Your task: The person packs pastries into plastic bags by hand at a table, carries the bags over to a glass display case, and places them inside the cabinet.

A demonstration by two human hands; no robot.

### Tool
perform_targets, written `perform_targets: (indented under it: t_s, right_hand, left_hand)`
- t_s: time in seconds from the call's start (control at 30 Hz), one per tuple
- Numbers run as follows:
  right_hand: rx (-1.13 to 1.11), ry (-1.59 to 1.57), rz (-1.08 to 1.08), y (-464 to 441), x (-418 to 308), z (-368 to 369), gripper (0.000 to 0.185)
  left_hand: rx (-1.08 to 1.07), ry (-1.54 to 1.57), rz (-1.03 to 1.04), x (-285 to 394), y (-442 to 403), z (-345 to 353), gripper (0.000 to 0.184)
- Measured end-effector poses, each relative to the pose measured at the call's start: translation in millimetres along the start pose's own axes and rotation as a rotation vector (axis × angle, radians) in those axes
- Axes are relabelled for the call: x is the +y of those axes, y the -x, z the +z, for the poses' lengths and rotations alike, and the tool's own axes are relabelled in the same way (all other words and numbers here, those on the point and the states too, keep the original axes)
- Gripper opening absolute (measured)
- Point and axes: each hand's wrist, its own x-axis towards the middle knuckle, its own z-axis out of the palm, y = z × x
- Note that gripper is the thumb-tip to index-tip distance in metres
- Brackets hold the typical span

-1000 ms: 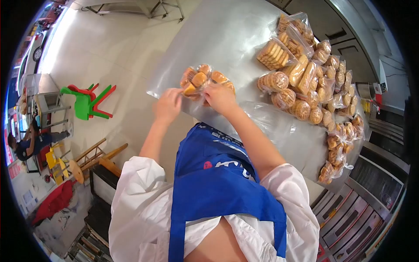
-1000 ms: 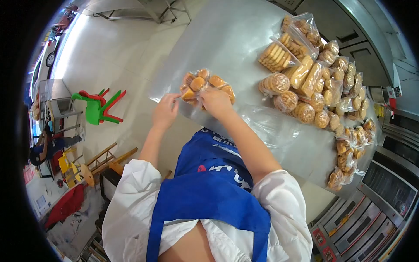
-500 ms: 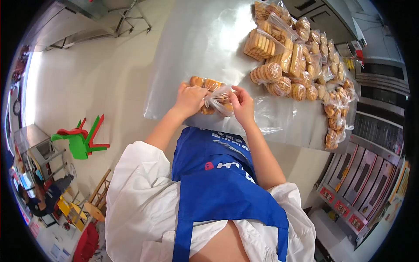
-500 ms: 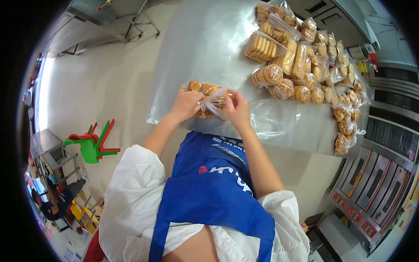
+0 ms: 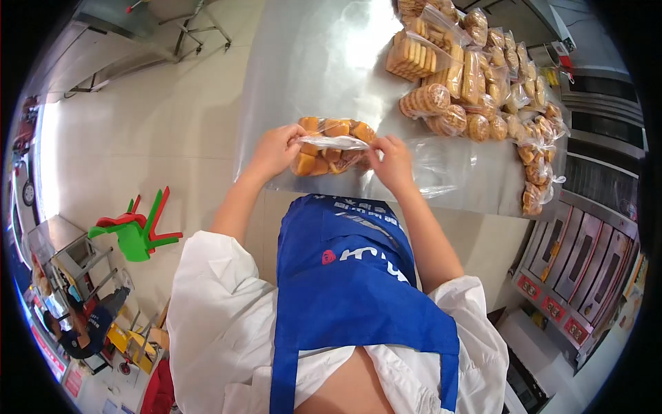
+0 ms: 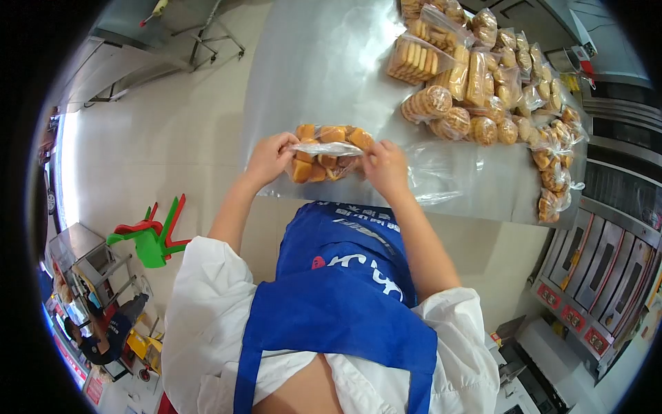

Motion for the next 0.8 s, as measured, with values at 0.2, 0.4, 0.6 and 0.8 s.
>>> perform_targets:
  t_s: [0.2, 0.4, 0.6, 0.8]
  right_hand:
    - [-0.007, -0.162, -0.102, -17.5, -64.9, 6.0, 0.019]
    - [-0.092, -0.391, 0.169, -1.5, -37.8, -56.1, 0.024]
    - [0.056, -0.724, 0.12, 25.8, -47.2, -53.6, 0.042]
    - [0.079, -0.749, -0.012, 30.9, -49.2, -36.9, 0.034]
  left_hand:
    - [0.205, 0.727, 0.163, -9.1, 1.8, 46.7, 0.012]
    - [0.214, 0.914, -0.127, -7.5, 40.6, -1.5, 0.022]
    - [0.268, 0.441, 0.206, -28.4, 49.1, 2.3, 0.042]
    - [0.2, -0.324, 0.428, 11.9, 6.9, 31.3, 0.086]
